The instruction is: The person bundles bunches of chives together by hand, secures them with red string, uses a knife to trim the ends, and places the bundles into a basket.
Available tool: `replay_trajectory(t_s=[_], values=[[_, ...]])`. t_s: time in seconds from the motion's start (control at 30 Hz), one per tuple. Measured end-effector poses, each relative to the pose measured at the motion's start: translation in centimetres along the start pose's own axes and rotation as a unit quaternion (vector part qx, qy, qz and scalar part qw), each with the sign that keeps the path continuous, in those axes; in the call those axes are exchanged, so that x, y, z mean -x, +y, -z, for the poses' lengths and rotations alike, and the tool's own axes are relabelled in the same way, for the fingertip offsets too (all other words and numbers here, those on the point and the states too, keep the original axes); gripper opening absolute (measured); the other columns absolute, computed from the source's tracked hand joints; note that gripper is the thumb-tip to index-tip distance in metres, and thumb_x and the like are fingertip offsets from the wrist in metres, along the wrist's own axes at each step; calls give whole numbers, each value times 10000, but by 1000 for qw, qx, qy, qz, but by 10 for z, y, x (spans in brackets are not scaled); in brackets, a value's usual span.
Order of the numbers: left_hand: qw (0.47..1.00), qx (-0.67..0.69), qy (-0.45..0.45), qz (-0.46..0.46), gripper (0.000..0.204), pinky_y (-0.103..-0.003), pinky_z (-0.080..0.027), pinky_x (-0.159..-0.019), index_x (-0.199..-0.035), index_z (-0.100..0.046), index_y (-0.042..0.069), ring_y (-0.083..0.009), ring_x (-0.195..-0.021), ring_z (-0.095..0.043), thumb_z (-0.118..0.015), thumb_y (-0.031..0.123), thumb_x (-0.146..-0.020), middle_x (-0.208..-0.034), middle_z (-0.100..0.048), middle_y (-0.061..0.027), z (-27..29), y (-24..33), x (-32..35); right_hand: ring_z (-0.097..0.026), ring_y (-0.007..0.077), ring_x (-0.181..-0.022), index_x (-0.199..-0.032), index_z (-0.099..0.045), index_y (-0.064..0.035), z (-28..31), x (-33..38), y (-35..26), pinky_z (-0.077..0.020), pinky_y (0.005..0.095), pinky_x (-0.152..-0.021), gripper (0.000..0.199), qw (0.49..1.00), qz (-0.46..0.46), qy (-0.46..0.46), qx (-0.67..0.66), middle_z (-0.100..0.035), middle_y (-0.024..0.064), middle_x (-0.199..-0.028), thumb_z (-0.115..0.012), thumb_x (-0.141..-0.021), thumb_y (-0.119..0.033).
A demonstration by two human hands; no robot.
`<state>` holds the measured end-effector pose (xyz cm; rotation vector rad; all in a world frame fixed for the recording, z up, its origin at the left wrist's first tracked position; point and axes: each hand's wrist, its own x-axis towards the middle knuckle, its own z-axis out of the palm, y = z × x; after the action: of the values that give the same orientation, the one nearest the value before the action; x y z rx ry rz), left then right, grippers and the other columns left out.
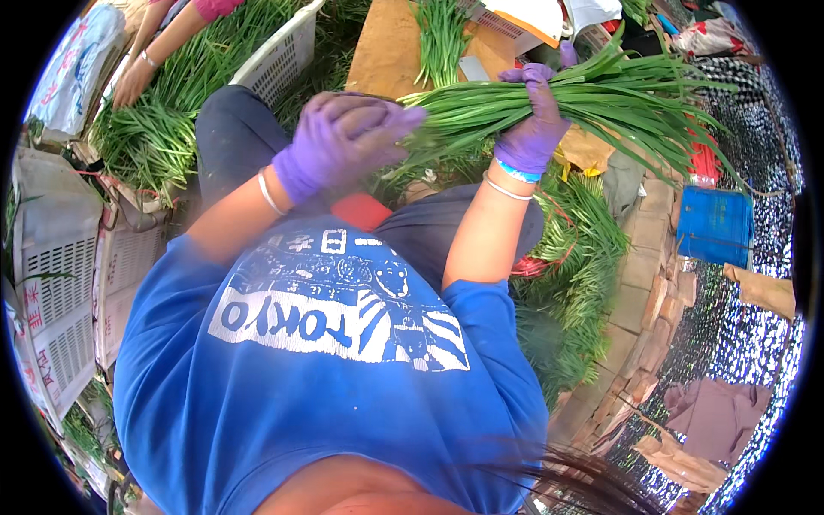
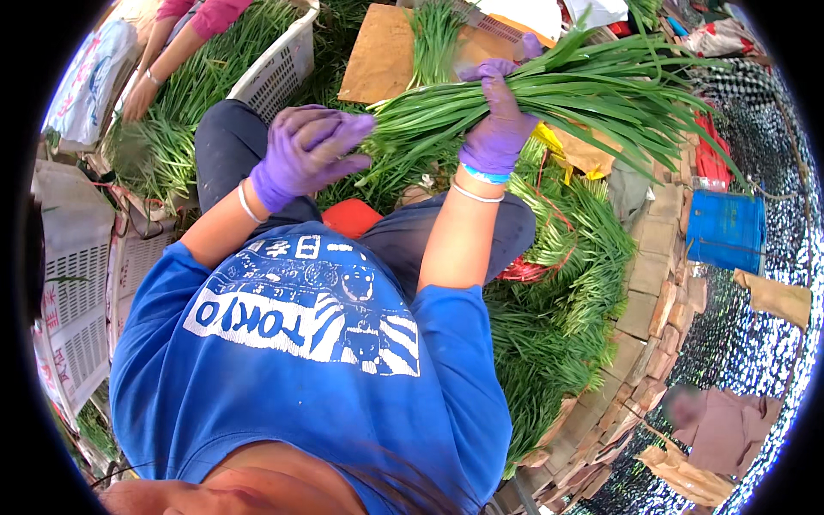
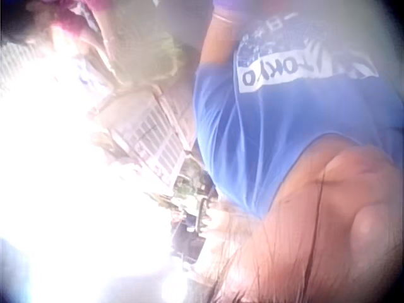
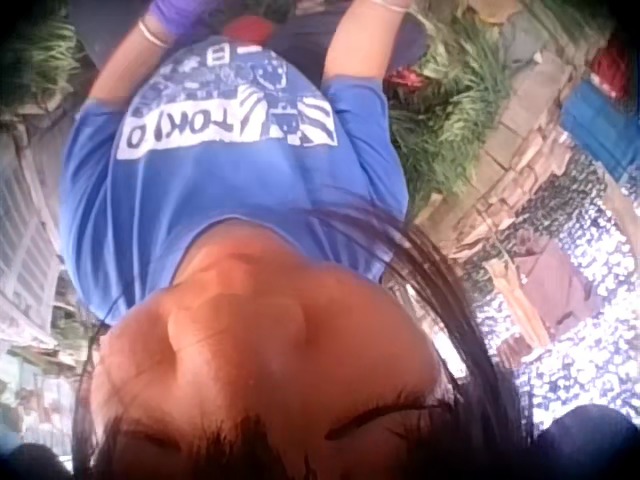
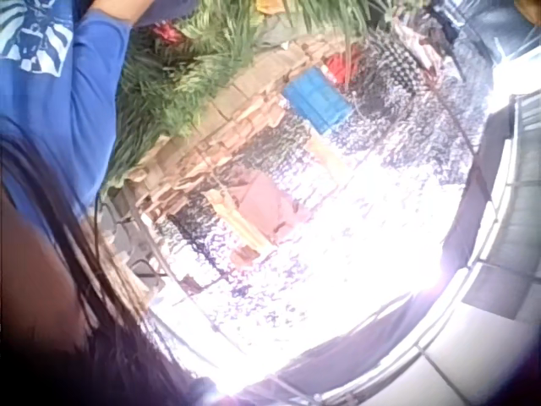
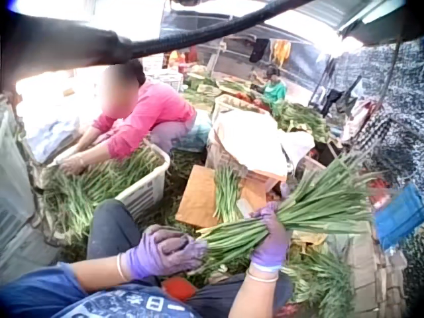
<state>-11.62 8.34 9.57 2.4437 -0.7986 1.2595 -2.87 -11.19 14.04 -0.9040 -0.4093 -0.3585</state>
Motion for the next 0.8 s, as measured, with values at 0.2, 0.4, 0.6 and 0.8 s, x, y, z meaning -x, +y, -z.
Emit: replay_trajectory(t_s=[0.2,0.4,0.6,0.8], values=[[998,60,13,-21,501,-316,-402,-684,-1032,-580,223,-141,-832,-496,-740,252,-557,-850,-465,52,-8,-6,3,-540,160,-596,-1213,-361,17,-16,11,8,-491,300,-600,587,999,-16,-34,4,-542,89,-691,-599,-677,38],[995,74,-50,-51,448,-318,-415,-655,-989,-551,202,-153,-811,-502,-718,171,-574,-857,-466,36,-3,-24,25,-532,178,-597,-1271,-290,-13,-5,20,5,-473,363,-634,644,1000,9,-23,10,-525,44,-692,-570,-691,13],[956,145,-247,71,321,-336,-430,-656,-944,-606,139,-208,-711,-548,-677,275,-662,-736,-563,-33,7,-51,46,-541,212,-632,-1314,-252,-95,27,10,-14,-461,427,-680,707,985,31,-95,-138,-488,31,-694,-536,-689,72],[917,332,-153,162,554,-292,-468,-570,-1068,-564,38,-224,-625,-593,-694,377,-650,-780,-621,-119,30,-17,-21,-527,209,-603,-1303,-233,-27,9,5,-4,-464,422,-659,728,977,1,-207,-56,-474,32,-641,-590,-673,50]])
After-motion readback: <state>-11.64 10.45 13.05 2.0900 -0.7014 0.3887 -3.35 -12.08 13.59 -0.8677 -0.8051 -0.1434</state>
